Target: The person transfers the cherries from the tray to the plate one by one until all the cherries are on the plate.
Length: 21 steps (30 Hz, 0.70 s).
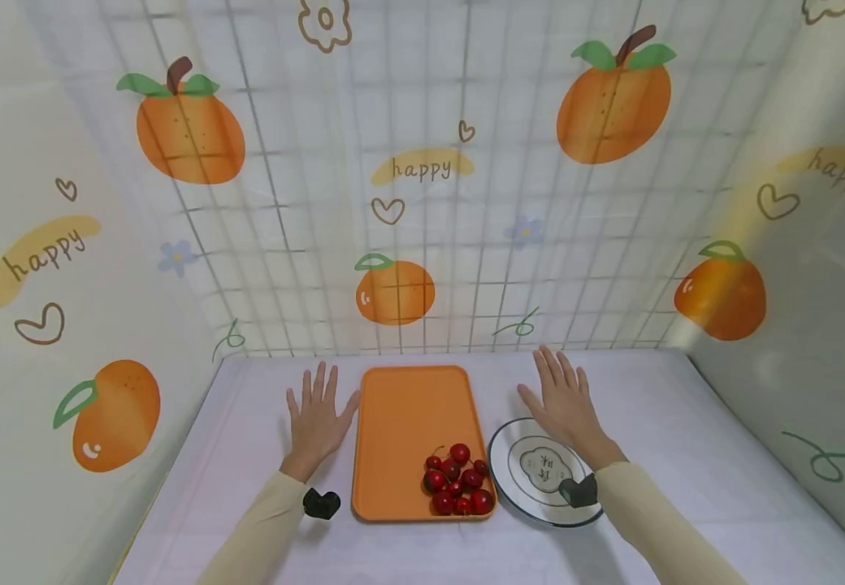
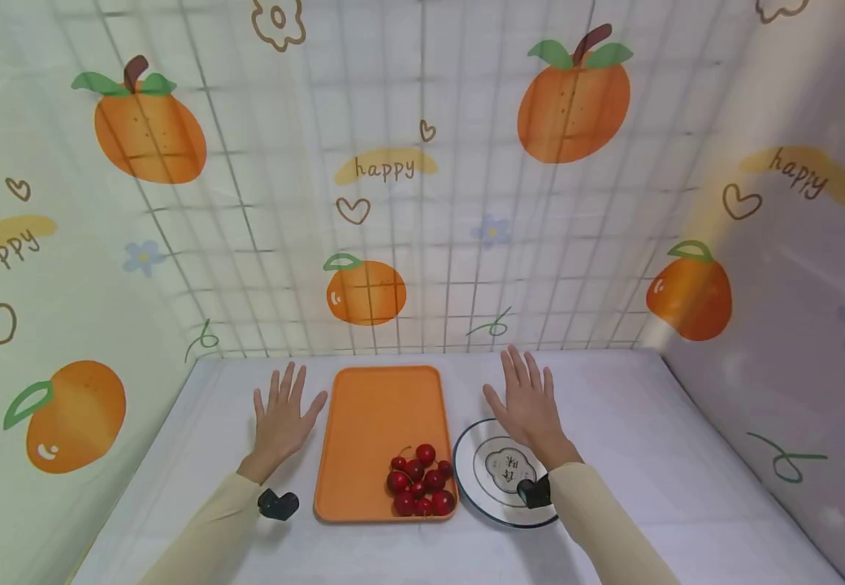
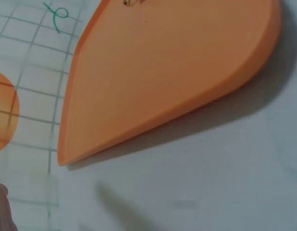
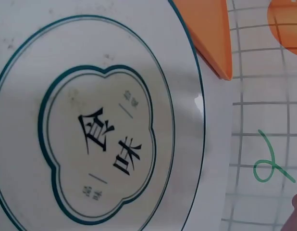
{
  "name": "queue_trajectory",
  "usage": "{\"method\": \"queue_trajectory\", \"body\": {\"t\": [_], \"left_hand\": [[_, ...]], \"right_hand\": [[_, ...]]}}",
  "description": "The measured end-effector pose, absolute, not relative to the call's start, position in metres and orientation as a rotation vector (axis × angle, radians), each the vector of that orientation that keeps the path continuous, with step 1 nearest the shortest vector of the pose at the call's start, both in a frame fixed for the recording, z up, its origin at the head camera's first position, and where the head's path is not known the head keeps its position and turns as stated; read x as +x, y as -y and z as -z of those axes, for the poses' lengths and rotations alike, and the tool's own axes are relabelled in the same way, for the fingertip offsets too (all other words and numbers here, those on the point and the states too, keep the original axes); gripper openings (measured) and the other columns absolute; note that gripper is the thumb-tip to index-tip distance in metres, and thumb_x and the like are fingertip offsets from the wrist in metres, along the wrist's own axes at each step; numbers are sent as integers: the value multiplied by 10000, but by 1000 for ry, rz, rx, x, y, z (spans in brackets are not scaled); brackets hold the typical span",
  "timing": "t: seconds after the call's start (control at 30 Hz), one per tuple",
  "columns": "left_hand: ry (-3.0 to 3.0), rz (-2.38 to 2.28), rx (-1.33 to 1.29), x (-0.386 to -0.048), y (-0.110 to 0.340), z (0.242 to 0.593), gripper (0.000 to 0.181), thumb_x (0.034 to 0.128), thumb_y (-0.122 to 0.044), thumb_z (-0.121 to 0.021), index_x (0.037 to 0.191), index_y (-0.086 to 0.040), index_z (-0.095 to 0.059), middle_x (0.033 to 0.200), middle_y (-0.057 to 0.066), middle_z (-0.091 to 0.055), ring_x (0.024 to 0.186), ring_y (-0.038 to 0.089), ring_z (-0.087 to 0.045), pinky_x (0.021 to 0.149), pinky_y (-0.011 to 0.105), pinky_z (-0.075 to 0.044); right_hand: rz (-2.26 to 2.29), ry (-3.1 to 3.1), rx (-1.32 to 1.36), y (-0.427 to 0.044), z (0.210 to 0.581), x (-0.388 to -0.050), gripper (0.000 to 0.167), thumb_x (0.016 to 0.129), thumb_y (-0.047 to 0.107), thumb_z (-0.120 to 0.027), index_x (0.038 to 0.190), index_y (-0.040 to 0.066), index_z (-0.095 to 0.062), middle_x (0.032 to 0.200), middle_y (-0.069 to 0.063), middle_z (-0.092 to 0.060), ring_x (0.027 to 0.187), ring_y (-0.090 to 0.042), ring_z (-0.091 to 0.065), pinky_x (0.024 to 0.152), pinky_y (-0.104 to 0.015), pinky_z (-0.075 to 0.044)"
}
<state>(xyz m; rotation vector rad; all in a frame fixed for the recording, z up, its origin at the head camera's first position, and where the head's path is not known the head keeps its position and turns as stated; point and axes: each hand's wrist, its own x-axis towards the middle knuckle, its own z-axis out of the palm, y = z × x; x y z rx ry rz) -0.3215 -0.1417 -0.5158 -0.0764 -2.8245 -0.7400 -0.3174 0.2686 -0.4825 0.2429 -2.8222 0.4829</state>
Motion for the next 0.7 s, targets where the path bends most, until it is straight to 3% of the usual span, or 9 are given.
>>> {"method": "queue_trajectory", "body": {"t": [0.17, 0.43, 0.6, 0.7], "left_hand": [[2802, 768, -94, -320, 141, 527, 746, 1023, -552, -450, 1601, -97, -320, 1710, 136, -239, 1598, 425, -142, 1225, 706, -18], [2758, 915, -102, -317, 134, 542, 648, 1014, -448, -530, 1448, 30, -478, 1595, 239, -386, 1549, 458, -239, 1234, 649, -168], [2800, 914, -93, -310, 131, 544, 601, 1022, -417, -537, 1406, 44, -512, 1551, 245, -444, 1515, 451, -321, 1214, 635, -238], [2793, 936, -92, -307, 130, 545, 535, 1016, -393, -562, 1336, 35, -552, 1427, 235, -525, 1393, 428, -440, 1132, 606, -332]], "right_hand": [[-484, 2835, 288, -267, 485, -315, 750, 1045, 404, -479, 1606, -8, -200, 1700, -235, -160, 1564, -493, -122, 1220, -715, -64], [-537, 2849, 419, -254, 486, -314, 710, 1050, 356, -498, 1584, -37, -245, 1665, -269, -248, 1552, -490, -173, 1229, -691, -117], [-522, 2860, 467, -246, 489, -314, 700, 1049, 363, -513, 1594, 5, -258, 1666, -241, -272, 1553, -470, -189, 1239, -669, -132], [-498, 2836, 517, -242, 488, -313, 650, 1042, 338, -537, 1579, 38, -327, 1645, -226, -329, 1534, -471, -241, 1231, -670, -166]]}}
